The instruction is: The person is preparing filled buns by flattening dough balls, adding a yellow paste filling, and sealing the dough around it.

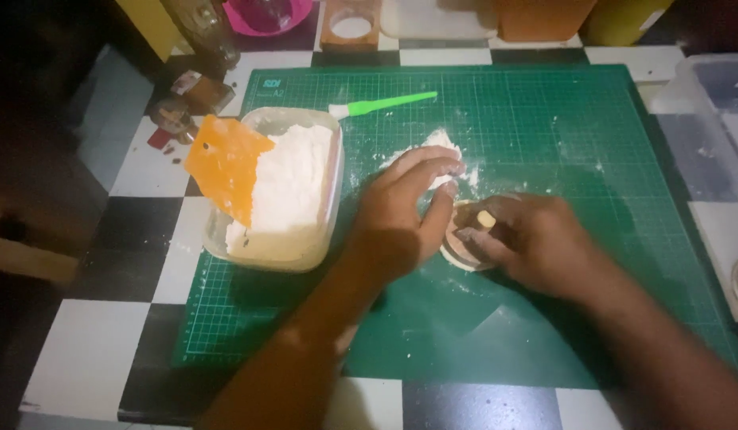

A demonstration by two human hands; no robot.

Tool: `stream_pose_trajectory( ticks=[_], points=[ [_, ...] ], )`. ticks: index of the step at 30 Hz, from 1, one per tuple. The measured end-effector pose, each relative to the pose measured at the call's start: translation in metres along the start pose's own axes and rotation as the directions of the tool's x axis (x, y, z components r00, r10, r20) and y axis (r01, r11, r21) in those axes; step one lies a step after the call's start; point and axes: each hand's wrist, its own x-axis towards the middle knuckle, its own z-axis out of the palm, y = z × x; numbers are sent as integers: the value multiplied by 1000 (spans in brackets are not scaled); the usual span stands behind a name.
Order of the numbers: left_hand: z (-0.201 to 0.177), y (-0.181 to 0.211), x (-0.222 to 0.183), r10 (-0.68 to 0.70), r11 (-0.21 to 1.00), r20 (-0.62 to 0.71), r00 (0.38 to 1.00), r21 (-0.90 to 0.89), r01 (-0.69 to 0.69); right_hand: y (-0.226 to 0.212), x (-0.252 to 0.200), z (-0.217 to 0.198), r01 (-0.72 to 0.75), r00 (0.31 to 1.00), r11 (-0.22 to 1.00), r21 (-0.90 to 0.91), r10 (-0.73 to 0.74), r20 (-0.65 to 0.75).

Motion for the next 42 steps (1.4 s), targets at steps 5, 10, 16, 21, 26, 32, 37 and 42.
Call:
stream_pose_trajectory(
  ticks=[5,10,16,21,26,32,37,42],
  points=[
    [0,-3,-1,58,998,-13,998,-19,-59,-71,13,-56,-744,616,485,460,764,190],
    [5,-7,-1,25,1000,4,1000,-16,-25,-22,2,-26,-582,813,775,246,565,144],
    [1,-1,-6,46,999,-5,999,16,-46,0,-4,-1,-329,936,944,-10,328,130],
    [0,-1,-1,45,999,-16,999,20,-44,1,-2,-4,-167,984,985,-35,169,64],
    [-4,-2,-2,154,988,-34,987,2,-154,3,-9,3,-101,994,995,23,102,-41],
    [-2,-4,-3,117,993,-48,992,-14,-118,19,-10,16,9,1000,1000,4,-9,-28],
    [-2,-6,-3,110,994,-54,992,-20,-111,6,-7,5,-95,995,995,25,95,0],
    [1,-8,-9,118,992,-51,992,-42,-120,13,-15,14,89,986,994,70,-78,-150]
  ],
)
